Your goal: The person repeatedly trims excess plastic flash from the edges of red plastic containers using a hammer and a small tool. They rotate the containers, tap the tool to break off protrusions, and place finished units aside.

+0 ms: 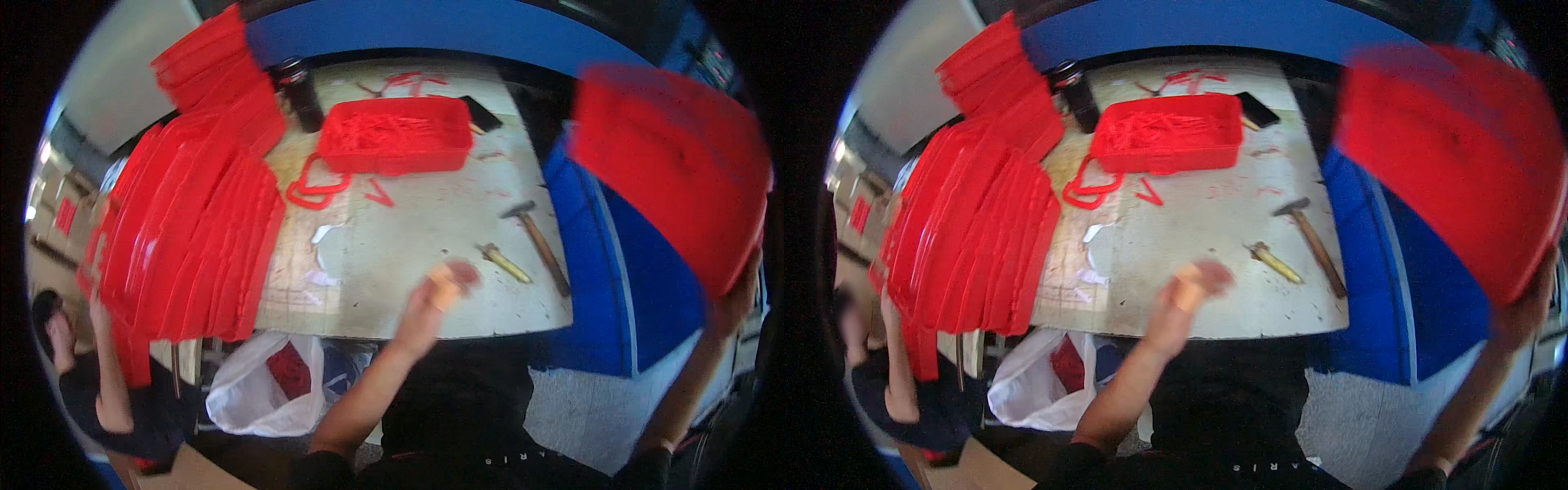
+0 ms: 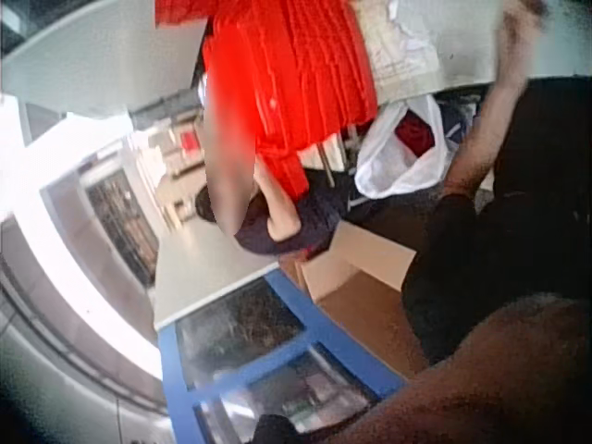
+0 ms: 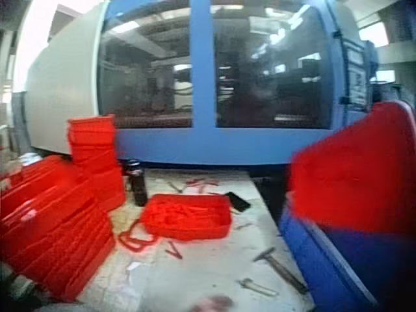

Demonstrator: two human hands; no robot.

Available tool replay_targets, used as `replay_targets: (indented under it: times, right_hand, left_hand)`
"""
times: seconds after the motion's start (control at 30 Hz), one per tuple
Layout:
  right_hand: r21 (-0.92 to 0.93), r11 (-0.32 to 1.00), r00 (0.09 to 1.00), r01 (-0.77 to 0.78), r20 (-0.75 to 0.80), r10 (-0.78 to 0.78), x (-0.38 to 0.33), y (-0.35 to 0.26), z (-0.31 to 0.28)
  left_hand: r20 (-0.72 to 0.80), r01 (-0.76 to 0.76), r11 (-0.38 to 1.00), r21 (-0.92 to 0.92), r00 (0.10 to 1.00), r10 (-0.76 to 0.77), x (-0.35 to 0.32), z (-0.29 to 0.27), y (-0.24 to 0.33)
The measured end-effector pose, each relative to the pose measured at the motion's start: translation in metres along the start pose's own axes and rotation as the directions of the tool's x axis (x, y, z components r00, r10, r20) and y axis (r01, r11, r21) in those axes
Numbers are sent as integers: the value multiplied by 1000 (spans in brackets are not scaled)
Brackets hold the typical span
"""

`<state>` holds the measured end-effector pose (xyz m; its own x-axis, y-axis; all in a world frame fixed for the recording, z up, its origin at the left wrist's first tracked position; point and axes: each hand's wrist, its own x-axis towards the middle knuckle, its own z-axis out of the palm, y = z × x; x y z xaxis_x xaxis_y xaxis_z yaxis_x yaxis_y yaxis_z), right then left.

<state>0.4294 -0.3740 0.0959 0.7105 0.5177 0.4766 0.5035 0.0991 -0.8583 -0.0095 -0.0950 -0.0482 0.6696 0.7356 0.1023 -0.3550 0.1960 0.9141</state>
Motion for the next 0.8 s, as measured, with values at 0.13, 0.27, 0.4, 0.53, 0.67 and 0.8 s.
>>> replay_targets:
  times: [0.13,0.27,0.4,0.53,0.67,0.8]
  right_hand:
    - [454,890,998,-35,-35,57,-73,13,105]
    - [754,384,820,-533,349,453,-147,46,244]
    - [278,628,665,-727,512,544,-163,65,304]
    - [-603,723,890,338,455,-36,-142,86,313]
    - [-585,634,823,506,547,-153,-128,109,315]
    - [-662,633,803,402,587,105,-128,119,305]
  left_hand:
    - [-348,-71,974,-216,938,-9,21,-48,58]
    - [-515,-207,938,-277,856,37,-40,-110,78]
    - [-511,-79,951,-300,855,-90,-92,-176,57]
    - [-699,126,990,-54,703,-128,-107,-213,36]
    - [-725,81,985,-155,667,-170,-107,-223,24]
    - [-607,95,994,-51,788,-107,-106,-236,19]
